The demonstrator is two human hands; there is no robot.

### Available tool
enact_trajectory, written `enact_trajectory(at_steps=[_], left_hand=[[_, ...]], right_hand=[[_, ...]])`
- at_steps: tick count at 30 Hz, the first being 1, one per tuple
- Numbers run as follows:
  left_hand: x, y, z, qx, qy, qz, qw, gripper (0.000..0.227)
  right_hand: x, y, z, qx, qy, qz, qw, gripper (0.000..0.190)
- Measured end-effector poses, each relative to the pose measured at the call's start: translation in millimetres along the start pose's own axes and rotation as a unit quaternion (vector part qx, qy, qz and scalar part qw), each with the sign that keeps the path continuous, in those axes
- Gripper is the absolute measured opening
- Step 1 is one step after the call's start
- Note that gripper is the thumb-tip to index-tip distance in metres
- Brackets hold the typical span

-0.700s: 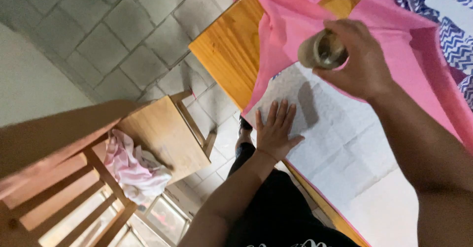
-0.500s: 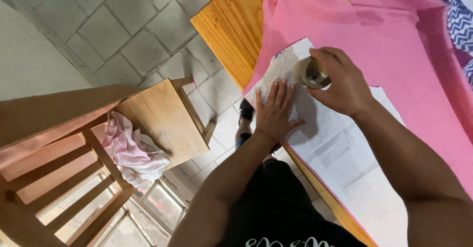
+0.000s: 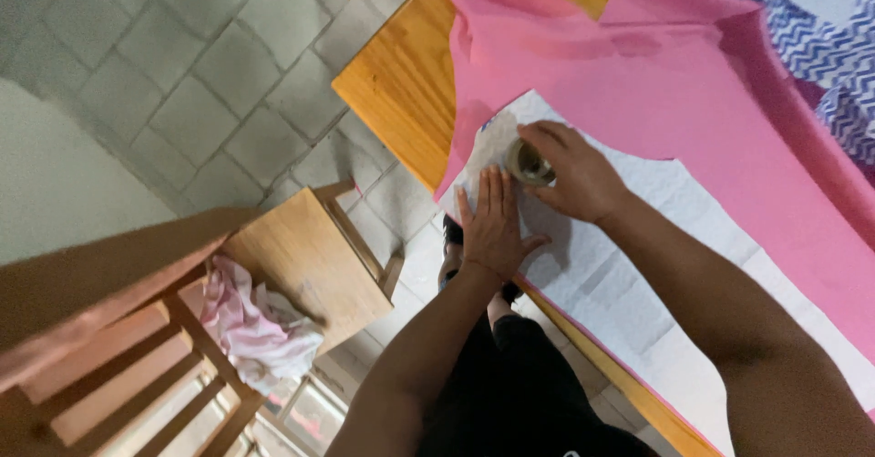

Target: The person places a white paper pattern onto a pink fabric laid out on a wooden table. Using a blue pen, they trace the outline of the pattern onto the fabric, carefully following the curves and edges of the template.

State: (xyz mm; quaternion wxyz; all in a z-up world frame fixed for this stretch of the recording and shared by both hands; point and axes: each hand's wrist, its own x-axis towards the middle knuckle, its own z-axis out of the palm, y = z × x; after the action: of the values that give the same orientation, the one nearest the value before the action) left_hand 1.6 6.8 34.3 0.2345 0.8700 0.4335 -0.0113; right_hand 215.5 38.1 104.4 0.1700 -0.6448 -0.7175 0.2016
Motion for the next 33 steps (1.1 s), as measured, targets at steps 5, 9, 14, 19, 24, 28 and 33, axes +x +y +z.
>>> enact_trajectory(at_steps=[5,9,14,19,24,28,33], left_hand=[[1.4,-5.3,-5.1,-0.013,-0.034,0.007,0.999,0.157],[2.4,0.0,2.5,0.059,-0.049,-0.007,0.997,0.147],[0.5,-7.6,25.5,0.153,-0.009,0.001,0.988,0.147],[-9.3,7.2,18.5,0.171,0.004,-0.003,0.985,0.140],[-5.9,6.3,22.1,0.182,0.001,-0.042,0.982,0.139],[-14.2,29.5,7.0,0.183,-0.024,-0.041,0.982,0.130],[-17.0,38.7,4.6,0.161,0.002,-0.048,0.986,0.133]], right_hand=[[-39.0,1.3,-15.1,0.009,0.050,0.056,0.997,0.119],[-132.3,14.5,17.8,-0.092,0.102,0.197,0.971,0.129],[-207.7,1.5,74.0,-0.082,0.094,0.302,0.945,0.125],[-265.8,12.3,100.6,-0.088,0.109,0.311,0.940,0.134],[-336.5,33.4,86.7,-0.082,0.102,0.330,0.935,0.134],[-426.4,57.8,76.7,-0.084,0.095,0.361,0.924,0.135],[-543.0,81.5,65.7,-0.117,0.164,0.407,0.891,0.139]])
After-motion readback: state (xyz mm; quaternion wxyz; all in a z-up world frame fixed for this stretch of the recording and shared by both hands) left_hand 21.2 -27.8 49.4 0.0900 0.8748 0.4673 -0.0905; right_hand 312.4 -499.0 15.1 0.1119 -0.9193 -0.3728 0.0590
